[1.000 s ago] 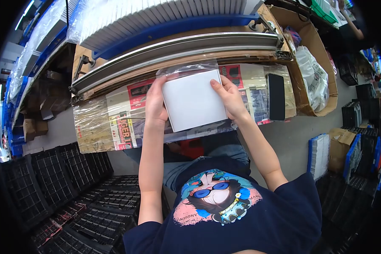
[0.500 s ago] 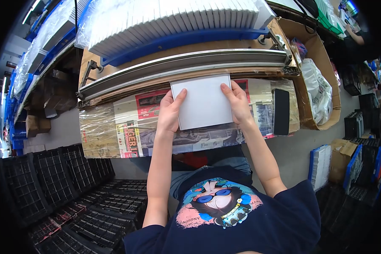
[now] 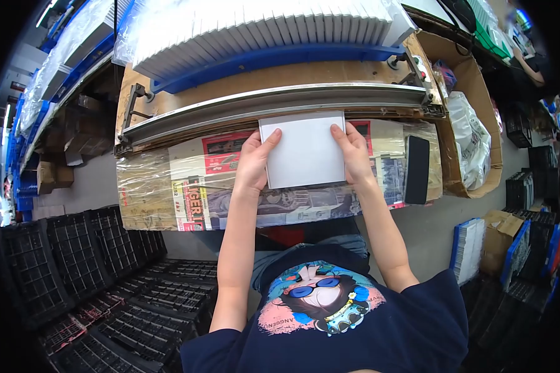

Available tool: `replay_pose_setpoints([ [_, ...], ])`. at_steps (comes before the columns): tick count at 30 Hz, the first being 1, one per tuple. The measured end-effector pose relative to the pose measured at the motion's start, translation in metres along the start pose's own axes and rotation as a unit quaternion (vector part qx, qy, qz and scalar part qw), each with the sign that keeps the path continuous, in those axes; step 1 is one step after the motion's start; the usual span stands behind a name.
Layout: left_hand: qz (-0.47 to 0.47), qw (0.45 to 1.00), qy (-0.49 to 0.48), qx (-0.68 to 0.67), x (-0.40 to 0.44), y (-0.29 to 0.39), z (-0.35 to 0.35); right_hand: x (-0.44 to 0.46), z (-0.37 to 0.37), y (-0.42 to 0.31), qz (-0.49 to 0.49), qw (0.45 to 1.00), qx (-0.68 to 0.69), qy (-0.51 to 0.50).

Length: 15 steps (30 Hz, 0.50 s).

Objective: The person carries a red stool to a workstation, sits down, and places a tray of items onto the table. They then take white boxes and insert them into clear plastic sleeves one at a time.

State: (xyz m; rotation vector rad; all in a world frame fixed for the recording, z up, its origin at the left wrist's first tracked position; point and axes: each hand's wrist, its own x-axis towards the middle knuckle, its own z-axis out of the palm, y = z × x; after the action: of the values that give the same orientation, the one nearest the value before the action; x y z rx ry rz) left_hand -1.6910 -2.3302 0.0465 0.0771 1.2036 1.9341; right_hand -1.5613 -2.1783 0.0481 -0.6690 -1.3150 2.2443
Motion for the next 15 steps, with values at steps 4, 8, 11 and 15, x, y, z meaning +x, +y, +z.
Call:
replay_pose_setpoints([
  [4,-0.002,1.000,0.008,-0.007,-0.0001,-0.0005,0.0012,0.0005,-0.0008,0.0030,-0.002,1.000,0.000,0.005],
  [8,0.002,1.000,0.006,-0.011,0.0004,-0.0002,0.0023,-0.0004,0.0006,0.0019,0.001,1.000,0.001,0.016],
  [11,0.005,1.000,0.006,-0.011,0.0017,-0.0018,0.0021,0.0003,-0.0012,0.0034,0.005,1.000,0.010,0.019],
  [15,0.001,1.000,0.001,-0.012,0.0025,-0.0011,0.0018,-0.0002,0.0005,0.0039,0.003,1.000,0.016,0.020],
])
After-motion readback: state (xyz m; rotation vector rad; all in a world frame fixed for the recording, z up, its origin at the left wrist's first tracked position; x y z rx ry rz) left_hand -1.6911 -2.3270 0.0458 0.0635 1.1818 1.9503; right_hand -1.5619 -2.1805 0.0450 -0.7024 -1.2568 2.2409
